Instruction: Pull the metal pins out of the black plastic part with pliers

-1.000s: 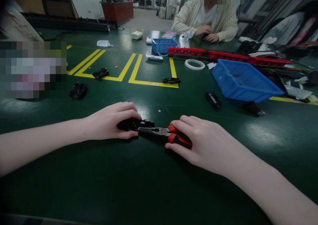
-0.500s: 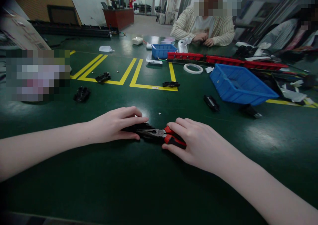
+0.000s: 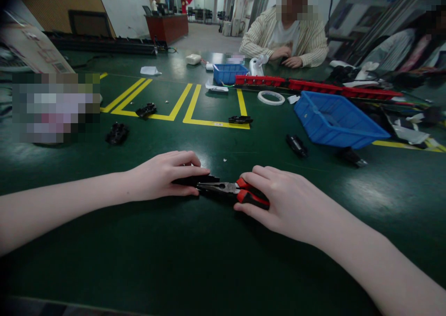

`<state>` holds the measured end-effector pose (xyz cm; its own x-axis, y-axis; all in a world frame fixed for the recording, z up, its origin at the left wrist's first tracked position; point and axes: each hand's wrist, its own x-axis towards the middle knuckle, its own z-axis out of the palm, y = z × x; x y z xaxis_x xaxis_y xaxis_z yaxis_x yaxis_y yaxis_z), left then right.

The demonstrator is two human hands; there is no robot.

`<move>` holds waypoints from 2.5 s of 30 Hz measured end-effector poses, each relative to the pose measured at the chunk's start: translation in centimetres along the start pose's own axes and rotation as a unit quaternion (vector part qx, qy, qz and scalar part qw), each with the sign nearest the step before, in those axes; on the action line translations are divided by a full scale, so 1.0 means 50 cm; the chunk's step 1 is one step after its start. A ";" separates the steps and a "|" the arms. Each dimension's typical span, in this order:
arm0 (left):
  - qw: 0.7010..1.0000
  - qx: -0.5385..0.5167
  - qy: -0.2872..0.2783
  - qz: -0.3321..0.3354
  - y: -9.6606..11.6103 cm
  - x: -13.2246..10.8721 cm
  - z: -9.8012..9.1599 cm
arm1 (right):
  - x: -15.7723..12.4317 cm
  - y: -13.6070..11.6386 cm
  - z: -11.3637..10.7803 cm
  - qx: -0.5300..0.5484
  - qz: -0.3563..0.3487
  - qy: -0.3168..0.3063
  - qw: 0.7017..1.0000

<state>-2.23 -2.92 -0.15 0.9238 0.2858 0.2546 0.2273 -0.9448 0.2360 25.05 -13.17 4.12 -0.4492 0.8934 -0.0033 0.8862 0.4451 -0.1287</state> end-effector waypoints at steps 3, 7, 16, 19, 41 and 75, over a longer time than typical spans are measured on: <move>1.000 -0.002 -0.002 0.003 0.001 0.001 0.000 | 0.000 -0.001 -0.003 0.002 0.001 -0.007 1.000; 1.000 0.021 0.006 0.016 0.003 0.001 0.002 | -0.002 0.001 -0.005 0.012 -0.004 -0.012 1.000; 0.990 0.113 0.034 0.078 0.005 -0.006 0.001 | -0.003 0.004 0.000 0.038 0.004 -0.025 0.999; 0.987 0.131 0.037 0.082 0.005 -0.007 0.001 | 0.000 0.009 0.003 0.027 0.003 -0.025 0.999; 0.986 0.160 0.052 0.014 -0.003 -0.014 0.004 | 0.001 0.054 0.022 -0.026 -0.061 0.118 0.991; 0.973 0.149 0.038 -0.171 -0.046 -0.009 -0.009 | 0.140 0.073 0.059 -0.119 -0.090 0.183 0.972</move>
<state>-3.31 -0.82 -0.41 0.7556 0.5922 0.2800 0.6071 -0.7936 0.0401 24.82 -5.47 0.71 -0.5671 0.7425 0.3566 0.8180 0.5584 0.1383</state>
